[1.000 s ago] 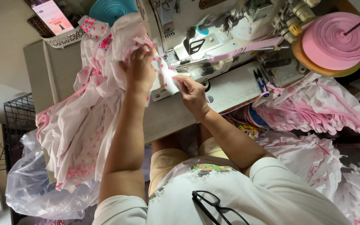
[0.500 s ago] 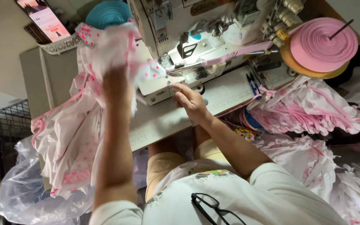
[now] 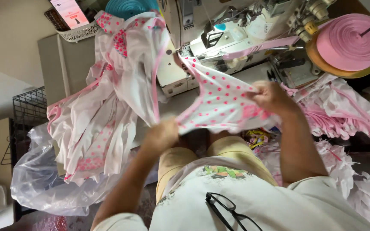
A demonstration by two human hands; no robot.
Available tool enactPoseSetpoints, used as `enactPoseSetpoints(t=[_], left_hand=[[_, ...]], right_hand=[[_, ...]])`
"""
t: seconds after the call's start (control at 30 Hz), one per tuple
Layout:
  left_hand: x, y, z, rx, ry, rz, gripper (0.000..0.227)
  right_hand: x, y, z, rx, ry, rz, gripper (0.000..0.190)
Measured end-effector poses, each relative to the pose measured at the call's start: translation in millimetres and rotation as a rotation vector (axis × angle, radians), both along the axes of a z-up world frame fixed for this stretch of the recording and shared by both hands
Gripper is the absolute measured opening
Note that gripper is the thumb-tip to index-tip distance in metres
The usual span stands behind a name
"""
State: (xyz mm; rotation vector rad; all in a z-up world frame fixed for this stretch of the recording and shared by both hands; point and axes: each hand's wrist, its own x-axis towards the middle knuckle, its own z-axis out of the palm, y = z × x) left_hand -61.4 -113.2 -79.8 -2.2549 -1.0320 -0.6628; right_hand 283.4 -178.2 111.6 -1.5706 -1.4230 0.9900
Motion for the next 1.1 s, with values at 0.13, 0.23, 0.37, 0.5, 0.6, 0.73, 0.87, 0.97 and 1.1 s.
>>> enactPoseSetpoints(t=[0.13,0.23,0.37,0.5,0.6,0.73,0.87,0.97,1.1], left_hand=[[13.4,-44.9,22.8,-1.905,-0.546,-0.195,0.040],[7.6,-29.8,-7.7,-1.971,-0.755,0.031,0.029],[-21.1,-5.4,-9.4,-1.717,-0.711,0.089,0.026],[-44.4,-27.0,-21.2,-1.510,-0.671,0.119,0.025],[-51.8,-39.9,-32.7,-1.323,-0.614,0.133,0.025],[-29.3,-6.5,-38.6,-1.052,-0.517,0.129,0.028],[31.5,98.8,-18.4,-0.680,-0.553,-0.186,0.026],[65.7,129.0,49.1,-0.661,-0.522,-0.373,0.038],[51.9,119.1,64.5,-0.334,-0.231,-0.288,0.040]], right_hand=[[-20.4,34.6,-2.9,-0.188,-0.865,0.289,0.035],[-108.7,71.2,-1.2,0.168,-0.414,0.764,0.040],[-179.3,114.2,-18.4,0.539,0.167,0.750,0.048],[-187.3,75.8,-97.2,0.341,0.243,0.261,0.043],[-181.2,39.5,-155.8,0.424,-0.089,0.282,0.028],[-167.9,40.8,-187.4,0.319,-0.380,0.258,0.046],[-148.7,83.3,-216.1,0.090,0.354,0.054,0.008],[-128.9,71.7,-141.8,-0.027,0.763,0.141,0.011],[-103.4,53.5,-121.4,-0.176,0.861,0.178,0.007]])
